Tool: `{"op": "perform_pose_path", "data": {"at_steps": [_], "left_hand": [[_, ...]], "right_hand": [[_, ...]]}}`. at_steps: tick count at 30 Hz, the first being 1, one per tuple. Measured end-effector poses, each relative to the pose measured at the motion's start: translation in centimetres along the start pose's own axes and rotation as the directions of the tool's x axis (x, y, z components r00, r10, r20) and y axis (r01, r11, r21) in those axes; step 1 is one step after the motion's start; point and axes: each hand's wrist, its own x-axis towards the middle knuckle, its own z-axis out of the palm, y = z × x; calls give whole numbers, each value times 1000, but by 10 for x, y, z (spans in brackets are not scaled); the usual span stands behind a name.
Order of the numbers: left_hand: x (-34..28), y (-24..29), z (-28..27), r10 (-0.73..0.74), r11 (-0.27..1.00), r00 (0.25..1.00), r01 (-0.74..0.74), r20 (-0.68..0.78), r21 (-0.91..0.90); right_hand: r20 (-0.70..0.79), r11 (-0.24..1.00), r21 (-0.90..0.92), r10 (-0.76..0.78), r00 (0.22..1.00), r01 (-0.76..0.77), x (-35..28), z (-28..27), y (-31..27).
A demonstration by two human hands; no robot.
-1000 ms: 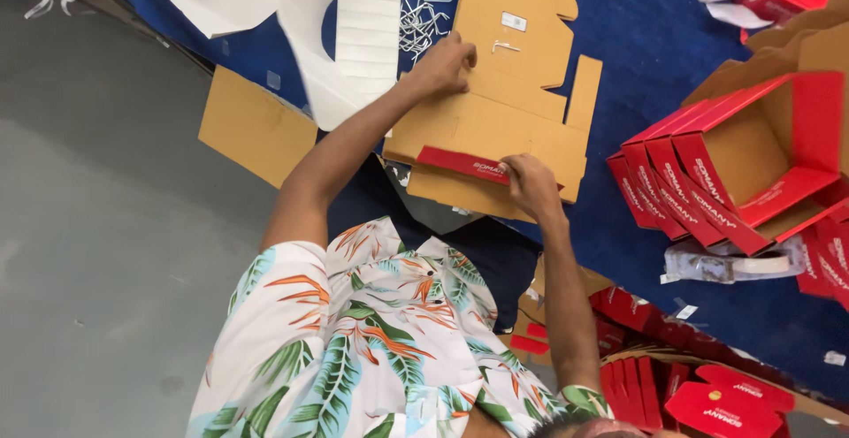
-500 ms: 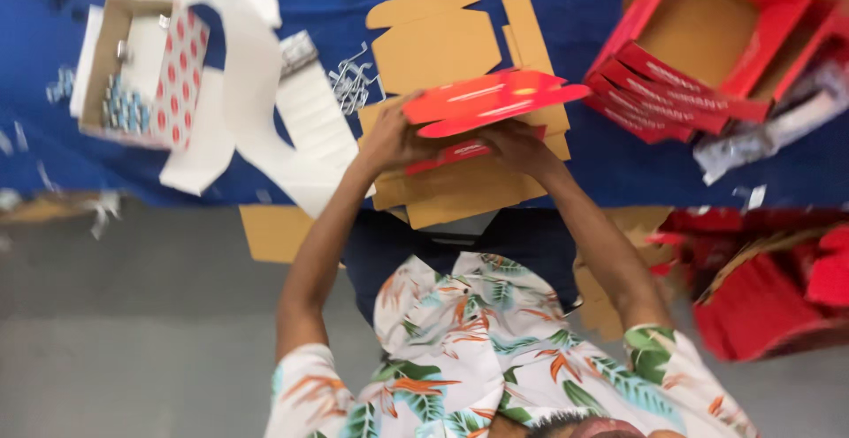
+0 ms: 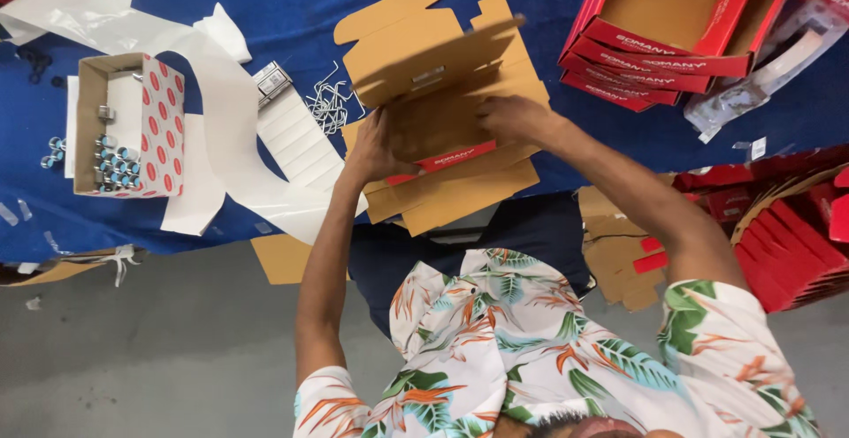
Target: The person folds cardboard boxes on a table and places red inserts inside them. They assemble the outer cardboard structure by hand and then fit the pre-formed red components into the interior.
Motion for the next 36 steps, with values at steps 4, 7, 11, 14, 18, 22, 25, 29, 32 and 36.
{"op": "perform_pose_path", "data": {"at_steps": [4, 7, 11, 14, 18, 22, 25, 29, 32, 36], "left_hand": [[-5, 6, 6, 4, 1000, 999, -3, -39, 25], [-4, 9, 14, -29, 998, 993, 35, -117, 46], [1, 11, 20, -13, 999, 981, 22, -195, 44], [-2, 12, 21, 1, 996, 969, 22, -245, 89], [-3, 14, 18, -7, 999, 975, 14, -220, 31], [-7, 19, 17, -47, 999, 978, 44, -202, -20], [-5, 19, 17, -11, 1000, 974, 10, -226, -3], [-9, 13, 22, -25, 1000, 972, 23, -235, -11], [-10, 7, 24, 11, 1000, 964, -5, -267, 23], [-12, 7, 28, -56, 998, 970, 56, -236, -6]], "right_hand": [[-195, 679, 645, 590, 784, -350, 9, 4, 31], [-471, 623, 780, 649, 597, -62, 25, 14, 51], [-357, 318, 934, 824, 440, 162, 40, 36, 35], [-183, 186, 982, 862, 473, 43, 35, 45, 10], [-71, 194, 966, 835, 545, -171, 18, 48, 18], [-522, 677, 362, 717, 462, -641, 15, 62, 62], [-394, 616, 236, 767, 506, -751, 30, 67, 75], [-495, 649, 31, 671, 553, -760, 44, 27, 62], [-372, 802, 329, 596, 711, -499, 48, -44, 62], [66, 607, 509, 679, 731, -610, 62, -117, 51]]}}
